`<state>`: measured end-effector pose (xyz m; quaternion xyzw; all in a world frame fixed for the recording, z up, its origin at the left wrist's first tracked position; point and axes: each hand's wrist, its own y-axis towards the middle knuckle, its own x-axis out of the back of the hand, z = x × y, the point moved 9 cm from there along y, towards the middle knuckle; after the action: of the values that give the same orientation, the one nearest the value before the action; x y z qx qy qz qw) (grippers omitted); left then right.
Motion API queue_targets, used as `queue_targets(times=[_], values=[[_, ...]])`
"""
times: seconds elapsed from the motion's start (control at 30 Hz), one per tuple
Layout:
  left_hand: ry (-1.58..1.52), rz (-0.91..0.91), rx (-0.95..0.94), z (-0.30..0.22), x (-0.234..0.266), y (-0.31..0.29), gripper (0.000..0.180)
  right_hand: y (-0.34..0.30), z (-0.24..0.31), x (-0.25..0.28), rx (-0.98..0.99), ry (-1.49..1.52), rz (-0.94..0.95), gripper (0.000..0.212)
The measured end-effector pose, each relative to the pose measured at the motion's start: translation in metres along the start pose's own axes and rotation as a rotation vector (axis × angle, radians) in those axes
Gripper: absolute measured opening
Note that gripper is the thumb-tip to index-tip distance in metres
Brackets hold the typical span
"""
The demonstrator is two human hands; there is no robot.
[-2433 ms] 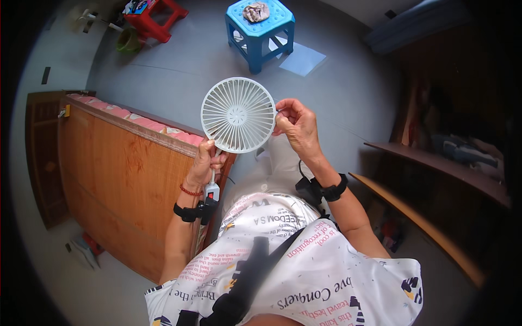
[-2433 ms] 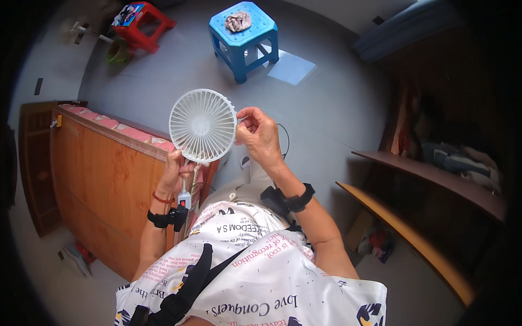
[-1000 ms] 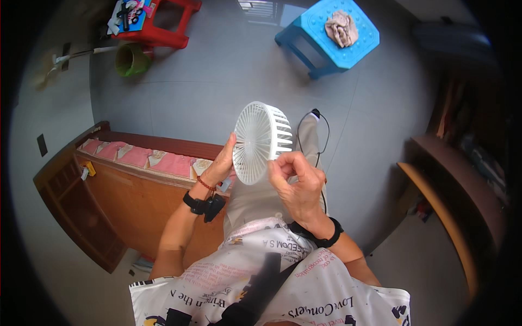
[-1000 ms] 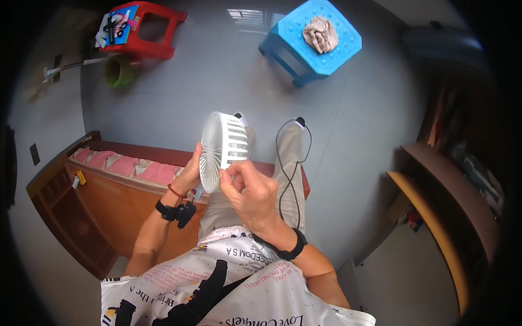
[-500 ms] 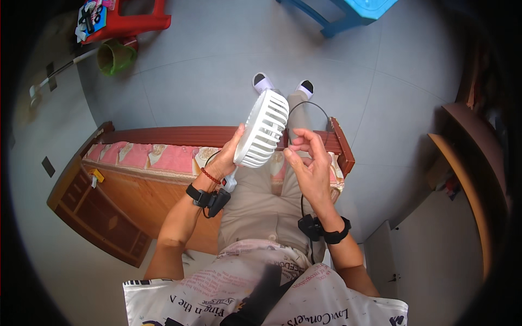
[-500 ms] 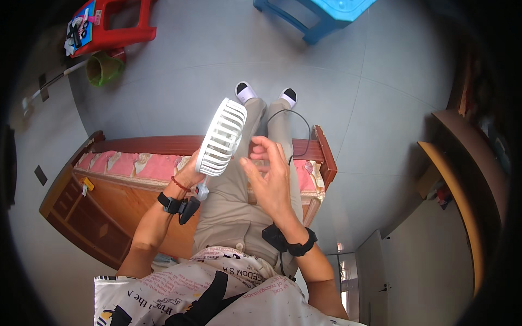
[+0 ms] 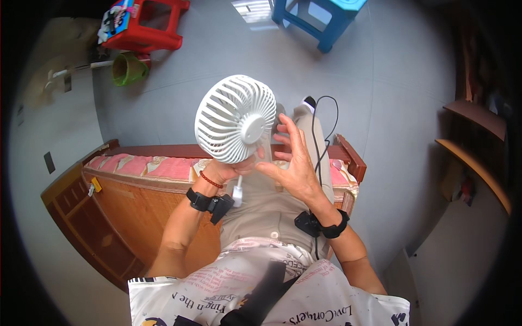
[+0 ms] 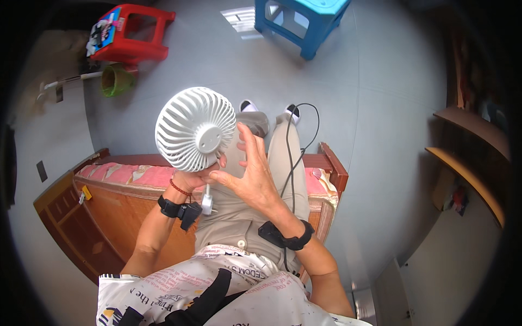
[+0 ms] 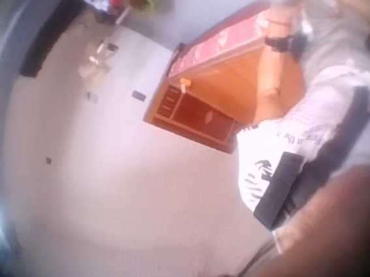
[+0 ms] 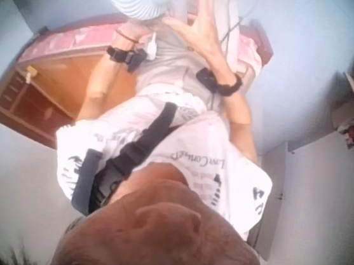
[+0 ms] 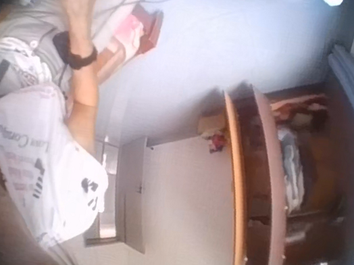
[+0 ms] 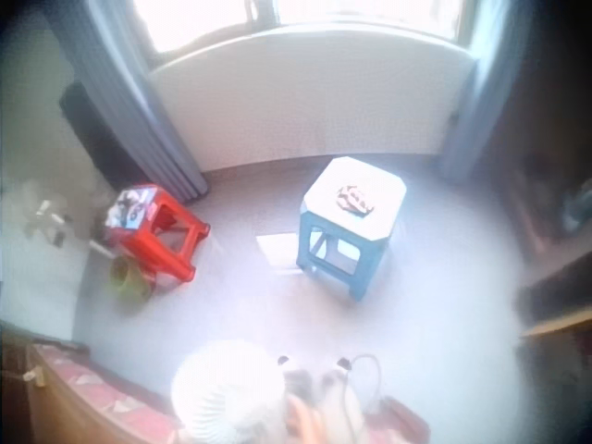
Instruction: The person handles a selfie stick, plugs a large floor fan into a wall outlet, and then disassembles a small white portable fan by removing its front plastic cover by hand.
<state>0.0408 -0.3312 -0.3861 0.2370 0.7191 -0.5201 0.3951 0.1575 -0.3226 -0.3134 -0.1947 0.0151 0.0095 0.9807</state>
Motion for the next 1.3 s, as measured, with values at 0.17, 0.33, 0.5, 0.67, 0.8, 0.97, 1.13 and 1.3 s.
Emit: queue_targets(times=[0.17,0.33,0.5,0.67,0.8,0.97,1.13,1.3], values=[[-0.156,0.101,-0.032,0.023,-0.011,-0.01,0.039,-0.014,0.009,-0.023,0.135,-0.156,0.012,0.087],[-0.249,0.374,-0.098,0.036,-0.023,-0.021,0.038,-0.029,0.015,-0.038,0.249,-0.155,-0.019,0.08],[-0.247,0.512,-0.176,0.049,-0.015,-0.027,0.031,-0.048,0.015,-0.052,0.377,-0.131,-0.063,0.08],[0.19,0.27,-0.431,0.06,0.002,-0.045,0.025,-0.071,0.019,-0.056,0.474,-0.255,-0.114,0.079],[0.581,0.076,-0.481,0.056,0.033,-0.036,0.036,-0.073,0.018,-0.06,0.493,-0.29,-0.117,0.079],[0.452,0.017,-0.492,0.051,0.014,-0.05,0.029,-0.072,0.016,-0.061,0.494,-0.312,-0.106,0.078],[0.554,-0.036,-0.454,0.039,-0.007,-0.056,0.022,-0.067,0.014,-0.055,0.494,-0.156,-0.112,0.077],[0.282,0.25,-0.417,0.045,-0.022,-0.052,0.023,-0.066,0.011,-0.052,0.437,-0.078,-0.057,0.076]])
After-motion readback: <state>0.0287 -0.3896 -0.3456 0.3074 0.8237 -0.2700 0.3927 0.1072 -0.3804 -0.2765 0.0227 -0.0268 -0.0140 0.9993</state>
